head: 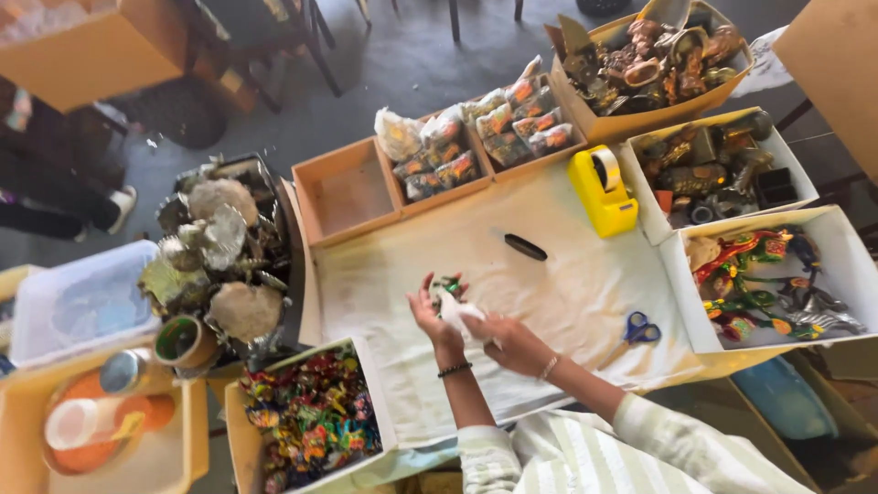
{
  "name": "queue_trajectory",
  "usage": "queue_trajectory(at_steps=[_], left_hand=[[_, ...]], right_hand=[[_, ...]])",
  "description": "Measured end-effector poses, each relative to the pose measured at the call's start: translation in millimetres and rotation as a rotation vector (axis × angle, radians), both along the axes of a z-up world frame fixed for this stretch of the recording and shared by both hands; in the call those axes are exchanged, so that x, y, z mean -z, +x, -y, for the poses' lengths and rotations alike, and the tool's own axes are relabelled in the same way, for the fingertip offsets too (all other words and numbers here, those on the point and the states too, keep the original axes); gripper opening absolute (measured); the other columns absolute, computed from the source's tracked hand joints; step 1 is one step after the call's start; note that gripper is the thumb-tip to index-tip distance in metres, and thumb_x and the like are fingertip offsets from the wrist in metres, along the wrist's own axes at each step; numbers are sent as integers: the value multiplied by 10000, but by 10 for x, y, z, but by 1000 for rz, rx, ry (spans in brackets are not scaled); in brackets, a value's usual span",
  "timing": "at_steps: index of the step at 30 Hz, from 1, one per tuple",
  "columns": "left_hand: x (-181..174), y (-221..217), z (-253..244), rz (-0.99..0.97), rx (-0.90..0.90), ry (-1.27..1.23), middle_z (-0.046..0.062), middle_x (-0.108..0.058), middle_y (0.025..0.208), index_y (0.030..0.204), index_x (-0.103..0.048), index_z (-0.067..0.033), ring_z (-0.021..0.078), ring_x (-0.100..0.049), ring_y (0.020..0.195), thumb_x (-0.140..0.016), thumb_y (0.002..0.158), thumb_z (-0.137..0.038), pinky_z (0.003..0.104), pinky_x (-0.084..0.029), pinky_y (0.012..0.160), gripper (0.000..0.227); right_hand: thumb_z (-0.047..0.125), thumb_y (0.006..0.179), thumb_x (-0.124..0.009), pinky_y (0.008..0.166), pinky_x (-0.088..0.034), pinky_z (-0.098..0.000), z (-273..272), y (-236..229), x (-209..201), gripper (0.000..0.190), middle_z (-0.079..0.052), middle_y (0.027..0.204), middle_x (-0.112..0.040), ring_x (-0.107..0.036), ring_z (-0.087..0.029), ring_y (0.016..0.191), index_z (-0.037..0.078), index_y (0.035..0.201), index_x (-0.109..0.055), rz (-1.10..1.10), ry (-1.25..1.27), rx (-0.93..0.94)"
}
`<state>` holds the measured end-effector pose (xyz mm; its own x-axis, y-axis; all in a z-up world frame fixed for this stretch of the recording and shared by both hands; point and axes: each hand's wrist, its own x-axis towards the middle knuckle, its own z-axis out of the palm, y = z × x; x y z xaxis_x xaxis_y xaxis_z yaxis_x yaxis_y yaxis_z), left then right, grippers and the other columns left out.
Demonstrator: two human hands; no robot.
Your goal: Cleaning and wrapping small decorative figurines at a table.
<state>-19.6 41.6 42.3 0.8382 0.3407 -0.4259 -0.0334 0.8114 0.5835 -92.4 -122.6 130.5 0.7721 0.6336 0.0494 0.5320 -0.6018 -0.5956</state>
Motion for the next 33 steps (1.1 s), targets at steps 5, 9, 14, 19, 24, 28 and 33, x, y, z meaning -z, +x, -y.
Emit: queue_trajectory(at_steps=[5,9,14,19,24,28,33], left_hand=[[-394,0,252,376,406,-76,300,-716,1081,1424,-463,-77,368,-738,850,-238,1015,-700,382,-560,659,778],[-365,-33,312,300,398,35,298,-723,1092,1418,-469,-91,343,-728,853,-228,1003,-701,366,-557,668,776],[-90,38,425,186,487,93,238,-718,1041,1406,-521,-65,296,-707,819,-288,1051,-637,375,-601,768,712],[336,223,386,126,161,127,241,-724,970,1292,-536,-35,299,-681,721,-290,1069,-620,396,-556,653,672],[-187,56,203,-9,138,-42,227,-736,972,1250,-507,-54,333,-707,700,-279,979,-654,409,-590,642,697],[-489,-119,179,98,429,186,163,-739,1015,1428,-508,-60,285,-731,800,-264,975,-734,367,-542,625,848],[-471,-8,376,369,513,210,252,-753,1039,1480,-468,-13,297,-717,952,-294,1036,-703,372,-567,868,839]], right_hand=[[120,800,-687,800,-549,-461,-7,275,-31,361,-131,1002,-704,-692,-340,938,130,1161,-679,24,142,158],[164,779,-718,698,-552,-485,-20,370,-208,363,-124,888,-729,-701,-352,810,154,1141,-703,-14,112,194],[131,741,-693,576,-536,-450,-18,523,115,132,-58,755,-726,-715,-292,714,208,838,-738,172,-152,209],[140,763,-715,542,-517,-419,-139,420,323,45,-71,687,-704,-687,-253,643,153,720,-713,420,-53,284],[1,777,-631,509,-497,-311,-62,481,690,295,-47,634,-693,-606,-103,568,75,982,-829,-292,733,539],[44,961,-639,590,-501,-262,105,527,412,167,-16,785,-720,-600,-74,658,22,1068,-767,-393,1001,630],[-5,695,-733,660,-553,-320,90,592,82,480,-92,887,-794,-748,-225,725,124,1152,-804,364,280,288]])
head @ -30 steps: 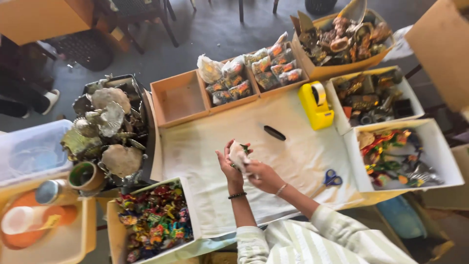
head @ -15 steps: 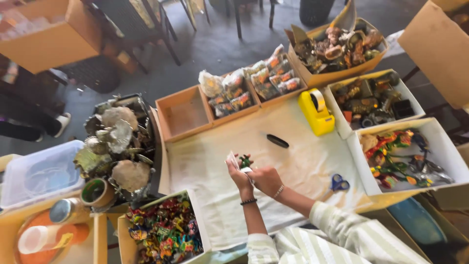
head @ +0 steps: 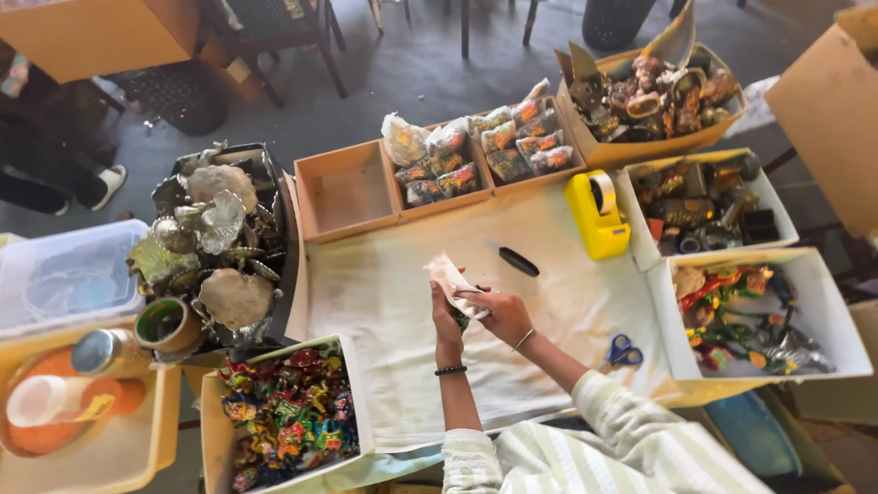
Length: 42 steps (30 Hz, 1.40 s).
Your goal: Cleaning and wrapping small decorative figurines at a table.
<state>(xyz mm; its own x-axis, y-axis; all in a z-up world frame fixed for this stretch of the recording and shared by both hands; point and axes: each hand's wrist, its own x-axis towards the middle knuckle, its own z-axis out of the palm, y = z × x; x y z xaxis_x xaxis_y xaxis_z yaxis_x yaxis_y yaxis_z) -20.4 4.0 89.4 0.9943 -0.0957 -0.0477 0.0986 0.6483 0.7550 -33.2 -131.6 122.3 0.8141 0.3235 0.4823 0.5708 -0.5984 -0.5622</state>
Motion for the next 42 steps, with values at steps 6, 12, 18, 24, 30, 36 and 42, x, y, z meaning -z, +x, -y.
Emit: queue_trajectory(at_steps=[6,12,18,24,30,36,42], left_hand=[[354,66,238,-109,-144,-170,318,-689,1173,1447,-465,0,371,-702,1046,-302,1052,-652,420,-565,934,779],[445,147,207,-212,-381,-507,229,-675,1229,1425,-517,-90,372,-666,1061,-348,987,-602,477,-520,881,695],[240,572,179,-319,-348,-662,229,-635,1330,1432,-507,-26,373,-639,1174,-347,1007,-535,496,-525,1007,682],[344,237,314,-328,-253,-687,209,-623,1405,1471,-498,5,367,-632,1229,-366,1045,-504,479,-523,1038,677],[70,51,369,-327,-189,-597,213,-601,1382,1438,-477,-4,397,-613,1214,-348,1010,-518,539,-514,1020,681],[806,251,305,-22,-102,-660,111,-610,1371,1522,-513,-101,292,-565,1170,-327,1025,-612,474,-529,782,737],[73,129,330,-119,-211,-852,-20,-520,1508,1444,-478,-349,237,-408,1326,-384,968,-633,532,-445,974,562]], right_hand=[[-51,799,-693,730,-583,-281,-146,-11,699,429,-99,979,-801,-757,-149,839,68,1206,-754,-160,517,99],[18,882,-683,751,-588,-287,-229,-44,443,326,-93,937,-820,-727,-181,840,95,1172,-810,-388,625,303],[477,821,-748,1104,-205,-568,-366,-183,-235,464,-175,1617,-337,-266,-474,1400,220,1203,-805,-250,-75,277],[311,966,-565,1177,-225,-588,-497,683,719,567,-91,1636,-386,-352,-355,1479,220,1525,-564,-32,-368,135],[448,1020,-516,1234,-297,-494,-522,1245,1564,736,-246,1591,-346,-320,-406,1513,63,1604,-286,-605,26,86],[484,1084,-400,1244,-295,-539,-587,471,1165,778,-234,1623,-346,-260,-434,1529,-4,1644,-167,-406,-95,144],[449,1000,-410,1151,-267,-577,-636,362,-327,504,70,1675,-297,-227,-270,1564,281,1475,-405,-332,-610,144]])
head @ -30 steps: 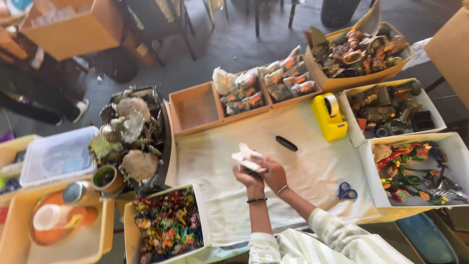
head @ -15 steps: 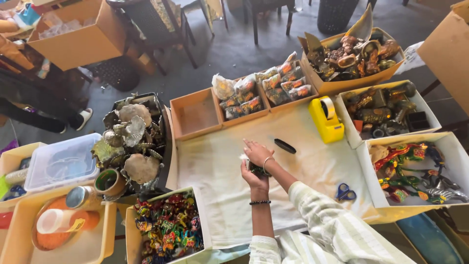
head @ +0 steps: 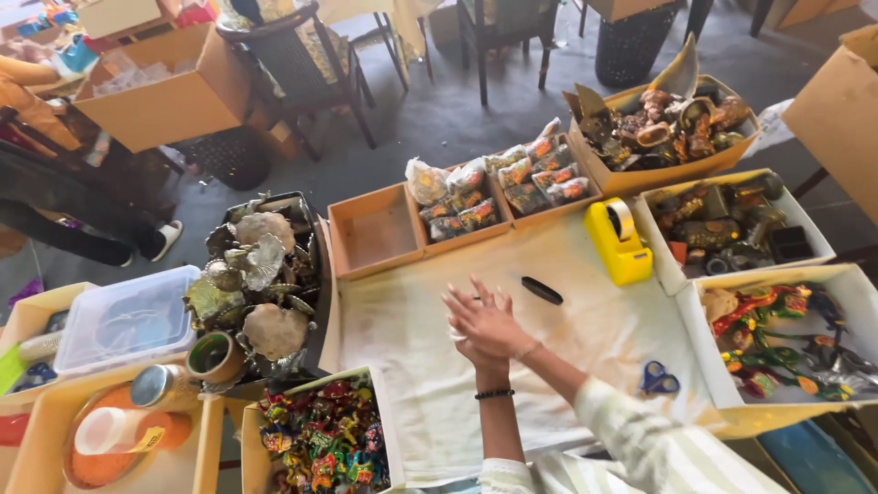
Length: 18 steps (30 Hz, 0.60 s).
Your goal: Cleaning and wrapping small decorative figurines at a table.
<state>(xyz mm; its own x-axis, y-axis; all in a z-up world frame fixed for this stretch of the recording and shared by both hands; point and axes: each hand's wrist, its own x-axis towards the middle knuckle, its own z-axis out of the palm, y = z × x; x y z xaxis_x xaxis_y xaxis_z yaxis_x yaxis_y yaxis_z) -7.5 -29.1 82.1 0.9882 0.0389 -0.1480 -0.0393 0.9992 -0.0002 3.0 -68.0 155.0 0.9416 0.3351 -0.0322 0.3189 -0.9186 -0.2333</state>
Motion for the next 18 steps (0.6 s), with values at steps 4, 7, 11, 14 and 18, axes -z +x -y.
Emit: queue_trajectory(at_steps=[4,7,11,14,18], left_hand=[[-158,-133,24,70,-46,151,19,-447,1607,1559,-436,-209,300,-356,1525,-398,1038,-545,547,-310,1236,621],[-51,-136,-60,45,-8,79,147,-408,1630,1592,-402,-71,362,-372,1485,-372,1058,-572,541,-289,1216,733],[522,79,-20,333,-75,122,77,-297,1710,1658,-253,-102,253,-368,1526,-348,1077,-432,496,-306,1179,675],[155,92,127,317,-77,148,57,-287,1724,1651,-249,-95,241,-368,1549,-378,1063,-419,464,-304,1246,684],[64,-110,70,276,-97,188,44,-280,1733,1647,-246,-91,233,-369,1564,-399,1054,-410,443,-303,1290,690]], right_hand=[[361,1024,-419,1109,-284,-614,204,490,609,562,-9,1677,-350,-268,-350,1553,222,1568,-402,250,200,-185],[344,1091,-408,1194,-279,-563,153,494,886,586,-96,1709,-277,-244,-388,1581,136,1635,-336,314,574,-190],[443,1045,-455,1168,-210,-597,46,-159,270,619,-117,1661,-261,-195,-355,1542,150,1583,-367,321,458,-208],[485,983,-475,1137,-193,-612,-21,-334,-13,626,-76,1645,-309,-204,-302,1539,183,1530,-429,333,244,-267],[458,1003,-459,1180,-136,-632,63,279,164,585,-14,1691,-256,-165,-244,1581,328,1571,-402,563,94,-171]])
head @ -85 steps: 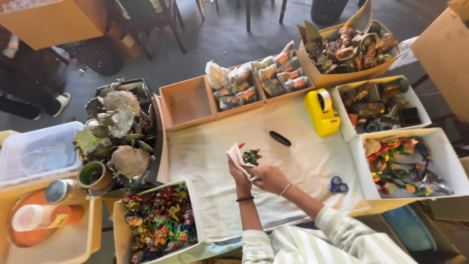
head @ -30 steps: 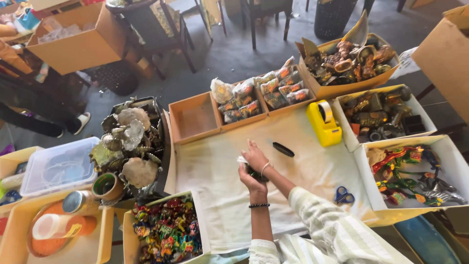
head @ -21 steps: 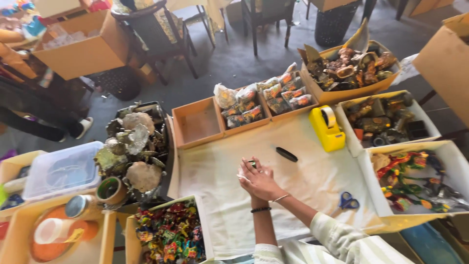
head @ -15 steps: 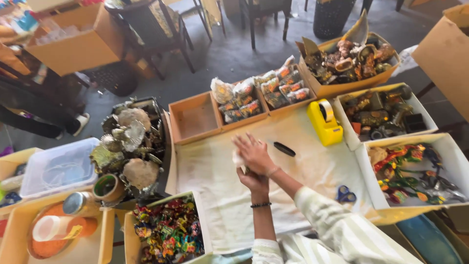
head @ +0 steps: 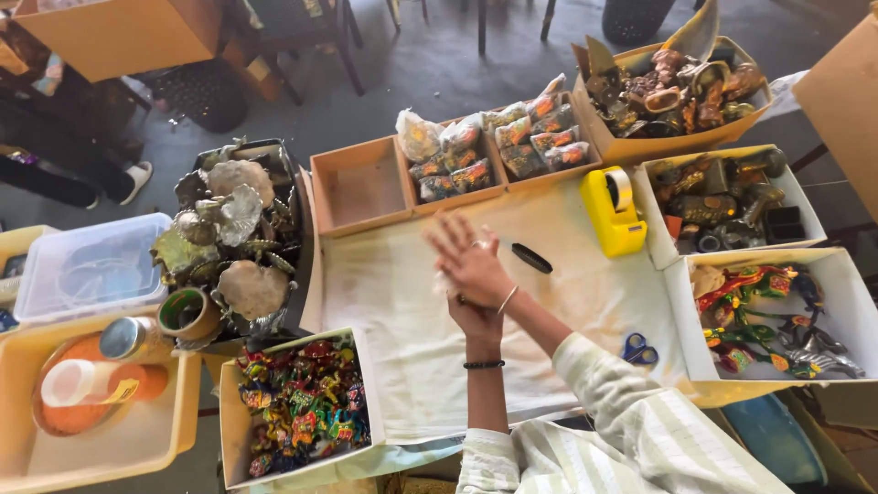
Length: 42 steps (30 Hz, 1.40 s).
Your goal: Cleaning and wrapping small decorative figurines at a table.
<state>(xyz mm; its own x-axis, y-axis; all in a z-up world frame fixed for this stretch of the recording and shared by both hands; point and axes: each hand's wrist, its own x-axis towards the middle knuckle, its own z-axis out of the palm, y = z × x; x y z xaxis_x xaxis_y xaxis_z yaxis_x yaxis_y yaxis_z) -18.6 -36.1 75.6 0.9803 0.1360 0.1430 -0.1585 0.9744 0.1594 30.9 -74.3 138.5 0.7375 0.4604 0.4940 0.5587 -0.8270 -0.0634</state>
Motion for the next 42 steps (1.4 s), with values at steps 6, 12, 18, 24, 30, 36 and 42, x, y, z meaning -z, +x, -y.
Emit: queue_trajectory(at_steps=[6,12,18,24,30,36,42], left_hand=[[-545,-47,-85,-171,62,-98,39,-294,1678,1628,-273,-162,270,-241,1546,-406,1044,-362,471,-194,1257,631],[-383,76,233,311,205,-462,106,-287,1694,1638,-252,-122,285,-214,1556,-464,1063,-398,479,-184,1270,673],[-316,-13,81,19,0,197,107,-364,1649,1651,-312,-120,300,-349,1499,-573,980,-201,480,-302,1233,724],[-501,38,-42,-172,5,-87,-1,-458,1551,1534,-372,-183,238,-495,1377,-403,972,-412,511,-407,1088,608],[-599,12,157,2,-66,215,13,-402,1641,1567,-372,-171,149,-388,1502,-368,1022,-345,351,-274,1257,572],[-93,105,55,-259,69,-91,88,-539,1483,1484,-481,-64,245,-530,1346,-369,1091,-327,428,-406,1147,486],[-190,105,-134,-300,-71,-35,95,-529,1487,1506,-454,-72,265,-526,1338,-389,1094,-341,429,-432,1133,497]], right_hand=[[403,1086,-429,1242,-128,-547,303,50,766,717,-165,1735,-75,-57,-386,1595,102,1677,-159,-401,510,-70],[521,1041,-420,1163,-107,-601,154,-406,-460,618,-56,1718,-188,-75,-289,1590,289,1604,-313,-242,-56,-144],[427,1039,-389,1087,-130,-662,299,366,26,668,-163,1747,-97,-38,-327,1584,226,1647,-198,-483,63,48],[584,930,-556,1133,-298,-470,287,-397,-6,967,-143,1656,-240,-272,-264,1507,65,1619,-119,-541,603,-198],[562,1027,-410,1201,-156,-504,70,-192,-580,680,-32,1629,-383,-276,-205,1548,162,1576,-391,-333,-39,-137],[498,1076,-260,1210,-90,-604,250,154,-288,561,53,1672,-431,-247,-158,1591,294,1505,-558,-785,397,-165],[358,1090,-398,1095,-439,-484,412,-441,89,553,-176,1520,-511,-534,-375,1332,141,1593,-319,-651,623,-210]])
